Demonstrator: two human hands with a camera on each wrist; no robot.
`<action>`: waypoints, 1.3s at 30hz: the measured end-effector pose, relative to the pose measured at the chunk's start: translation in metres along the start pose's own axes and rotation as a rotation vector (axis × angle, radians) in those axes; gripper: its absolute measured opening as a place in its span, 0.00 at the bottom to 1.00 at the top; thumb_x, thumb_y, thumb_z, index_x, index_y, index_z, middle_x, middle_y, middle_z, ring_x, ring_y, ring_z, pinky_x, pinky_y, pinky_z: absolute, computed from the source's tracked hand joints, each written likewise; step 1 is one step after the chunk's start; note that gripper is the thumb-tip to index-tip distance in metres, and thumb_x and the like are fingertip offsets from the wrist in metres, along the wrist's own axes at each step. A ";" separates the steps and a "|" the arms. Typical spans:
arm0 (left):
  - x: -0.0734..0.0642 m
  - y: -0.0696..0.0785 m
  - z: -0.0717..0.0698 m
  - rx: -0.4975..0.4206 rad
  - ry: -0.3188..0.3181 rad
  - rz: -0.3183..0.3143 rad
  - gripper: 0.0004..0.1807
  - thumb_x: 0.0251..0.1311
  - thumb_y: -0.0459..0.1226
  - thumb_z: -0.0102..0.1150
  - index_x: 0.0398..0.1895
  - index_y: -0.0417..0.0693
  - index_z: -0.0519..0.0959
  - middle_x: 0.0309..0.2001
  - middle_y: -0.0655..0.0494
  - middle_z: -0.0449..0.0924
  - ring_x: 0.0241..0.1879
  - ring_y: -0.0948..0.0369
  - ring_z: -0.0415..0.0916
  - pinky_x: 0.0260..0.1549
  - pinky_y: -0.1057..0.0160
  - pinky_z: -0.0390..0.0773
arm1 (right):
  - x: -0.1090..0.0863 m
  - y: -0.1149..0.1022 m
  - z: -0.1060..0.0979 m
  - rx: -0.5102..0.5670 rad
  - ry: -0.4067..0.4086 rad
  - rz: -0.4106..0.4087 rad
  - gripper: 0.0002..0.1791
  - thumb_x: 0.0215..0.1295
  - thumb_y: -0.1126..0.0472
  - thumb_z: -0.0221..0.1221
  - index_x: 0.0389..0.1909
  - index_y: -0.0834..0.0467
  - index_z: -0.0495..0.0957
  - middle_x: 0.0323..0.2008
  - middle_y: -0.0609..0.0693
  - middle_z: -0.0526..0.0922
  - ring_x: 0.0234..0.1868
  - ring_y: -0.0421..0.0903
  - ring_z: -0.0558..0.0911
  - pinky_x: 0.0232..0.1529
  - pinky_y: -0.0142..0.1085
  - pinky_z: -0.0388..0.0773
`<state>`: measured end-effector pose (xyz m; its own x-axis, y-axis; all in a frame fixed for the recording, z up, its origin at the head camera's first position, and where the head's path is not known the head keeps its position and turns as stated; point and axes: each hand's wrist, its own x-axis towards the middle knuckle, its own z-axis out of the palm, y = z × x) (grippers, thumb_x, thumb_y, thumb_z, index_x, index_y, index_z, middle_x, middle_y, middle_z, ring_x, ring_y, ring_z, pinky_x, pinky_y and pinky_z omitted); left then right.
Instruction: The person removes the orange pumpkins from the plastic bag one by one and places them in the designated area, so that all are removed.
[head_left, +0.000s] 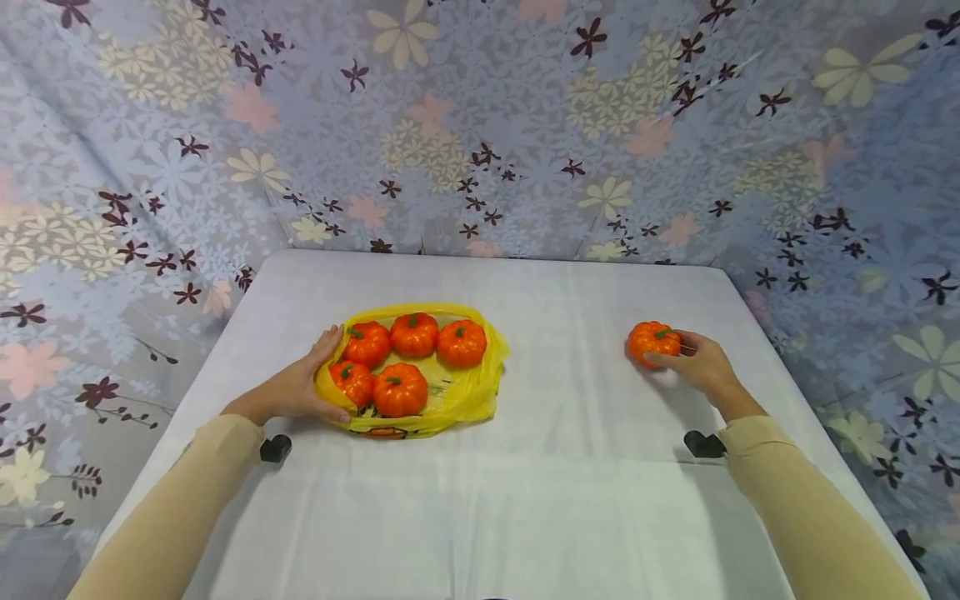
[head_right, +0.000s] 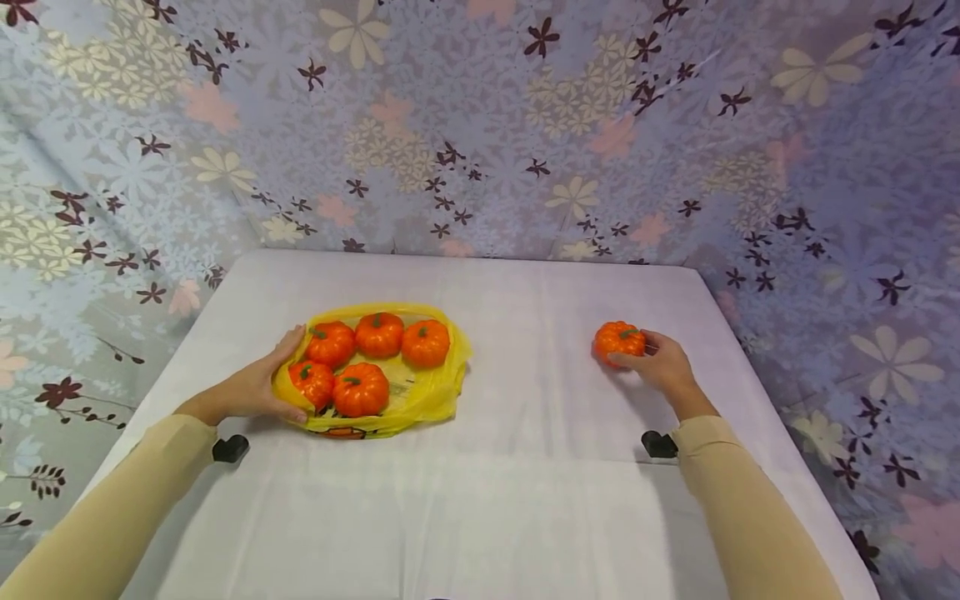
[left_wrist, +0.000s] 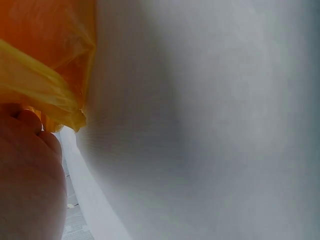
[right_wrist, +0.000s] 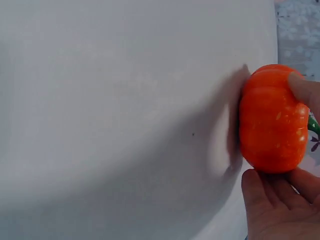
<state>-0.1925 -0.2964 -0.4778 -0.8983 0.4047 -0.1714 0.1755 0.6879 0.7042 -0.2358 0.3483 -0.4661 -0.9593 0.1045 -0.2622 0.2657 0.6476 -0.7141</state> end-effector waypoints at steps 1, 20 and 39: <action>0.002 0.001 0.000 0.003 -0.001 0.004 0.79 0.37 0.53 0.84 0.82 0.60 0.31 0.81 0.46 0.24 0.78 0.45 0.23 0.70 0.33 0.35 | 0.000 0.000 -0.002 0.000 -0.003 0.000 0.57 0.64 0.40 0.66 0.77 0.70 0.46 0.74 0.72 0.54 0.72 0.70 0.57 0.69 0.61 0.60; -0.001 0.000 -0.001 0.002 -0.017 -0.010 0.78 0.37 0.53 0.84 0.82 0.60 0.31 0.81 0.45 0.25 0.78 0.44 0.24 0.70 0.32 0.35 | -0.008 -0.076 0.010 0.062 0.130 -0.315 0.57 0.54 0.39 0.73 0.80 0.54 0.54 0.77 0.56 0.57 0.75 0.59 0.59 0.71 0.57 0.60; -0.001 -0.001 -0.001 -0.011 -0.015 0.001 0.78 0.39 0.52 0.84 0.82 0.60 0.31 0.81 0.45 0.24 0.78 0.44 0.23 0.70 0.32 0.35 | -0.012 -0.164 0.098 0.106 -0.180 -0.539 0.50 0.53 0.47 0.77 0.75 0.54 0.65 0.71 0.53 0.69 0.69 0.54 0.71 0.67 0.47 0.69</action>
<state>-0.1918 -0.2984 -0.4775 -0.8922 0.4139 -0.1810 0.1715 0.6809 0.7120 -0.2587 0.1667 -0.4101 -0.9330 -0.3553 0.0571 -0.2390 0.4934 -0.8363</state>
